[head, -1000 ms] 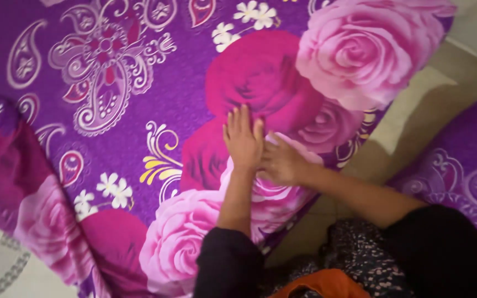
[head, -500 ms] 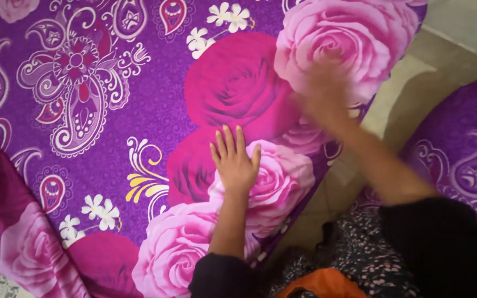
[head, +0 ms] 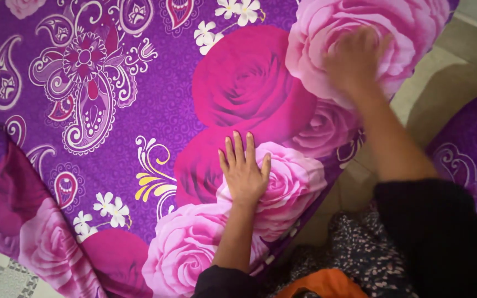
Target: The person spreads a purple floral-patterned bedsheet over a mattress, smoothing it out with both hands and tucking the edges under the mattress to secure it in place.
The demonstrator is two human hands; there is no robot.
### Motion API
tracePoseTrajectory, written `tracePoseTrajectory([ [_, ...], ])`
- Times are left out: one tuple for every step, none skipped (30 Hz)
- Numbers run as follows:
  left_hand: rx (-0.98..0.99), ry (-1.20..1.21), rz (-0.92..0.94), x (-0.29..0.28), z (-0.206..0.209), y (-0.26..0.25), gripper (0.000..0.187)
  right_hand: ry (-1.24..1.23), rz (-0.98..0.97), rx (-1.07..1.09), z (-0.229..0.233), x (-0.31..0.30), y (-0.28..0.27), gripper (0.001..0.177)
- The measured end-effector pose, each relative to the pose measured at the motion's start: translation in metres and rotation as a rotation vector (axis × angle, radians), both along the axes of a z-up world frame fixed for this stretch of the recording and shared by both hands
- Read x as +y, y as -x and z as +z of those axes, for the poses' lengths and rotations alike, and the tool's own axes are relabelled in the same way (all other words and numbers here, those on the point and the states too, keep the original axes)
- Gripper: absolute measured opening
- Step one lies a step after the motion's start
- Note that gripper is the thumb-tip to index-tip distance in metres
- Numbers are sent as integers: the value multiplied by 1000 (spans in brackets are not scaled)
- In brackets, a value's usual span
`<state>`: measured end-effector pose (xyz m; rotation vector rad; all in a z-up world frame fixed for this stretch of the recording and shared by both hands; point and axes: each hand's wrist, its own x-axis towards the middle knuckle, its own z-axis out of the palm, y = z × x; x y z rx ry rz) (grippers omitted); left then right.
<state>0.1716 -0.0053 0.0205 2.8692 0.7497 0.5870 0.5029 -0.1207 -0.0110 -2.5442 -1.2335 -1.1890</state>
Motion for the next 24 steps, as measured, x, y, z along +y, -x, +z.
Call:
tracePoseTrajectory([
  [0,1,5,2,-1,-2,68,1,5,0,-2,24,18,44],
  [9,15,1,0,-2,0,68,7,274,231,-7,43,40,31],
  [18,29,-3,-2,-4,2,69,12,536,469,-12,62,62,20],
  [24,33,3,-1,-9,3,69,15,541,476,-14,85,101,20],
  [17,29,8,-1,-14,4,64,122,641,513,-15,108,139,34],
  [9,20,17,3,-17,4,59,226,748,545,-15,134,177,54],
  [14,19,26,4,-17,3,59,226,758,549,-18,147,172,54],
  [48,69,45,4,-18,5,58,216,780,528,-23,159,167,53],
  [81,119,64,4,-19,6,57,207,803,507,-28,171,164,53],
  [83,121,69,5,-14,5,57,210,807,509,-4,169,144,53],
  [23,114,40,5,-8,4,59,190,684,549,19,168,126,53],
  [-35,110,8,3,-2,4,61,172,556,588,43,164,108,53],
  [-32,116,9,2,-3,6,61,177,555,593,24,153,74,53],
  [-55,120,7,3,-3,5,61,117,443,440,7,144,37,57],
  [-79,123,4,4,-2,5,60,57,330,288,-9,134,1,61],
  [-86,121,2,5,-3,4,60,57,328,280,-8,106,-11,61],
  [-84,107,4,6,-2,4,60,2,238,344,-7,78,-22,61],
  [-82,96,0,5,-3,4,60,-51,142,406,-6,46,-34,60],
  [-89,97,-8,6,-2,6,60,-51,134,398,-13,30,-37,60],
  [-90,102,-13,5,-3,5,61,-50,-30,251,-21,9,-40,65],
  [-91,107,-17,4,-3,5,62,-47,-195,104,-28,-13,-43,69],
  [-101,112,-37,4,-7,5,62,-45,-214,92,-36,-24,-19,69],
  [-106,86,-29,4,-10,4,60,12,-173,134,-43,-35,6,70],
  [-109,59,-17,5,-12,4,58,65,-130,184,-53,-43,30,71],
])
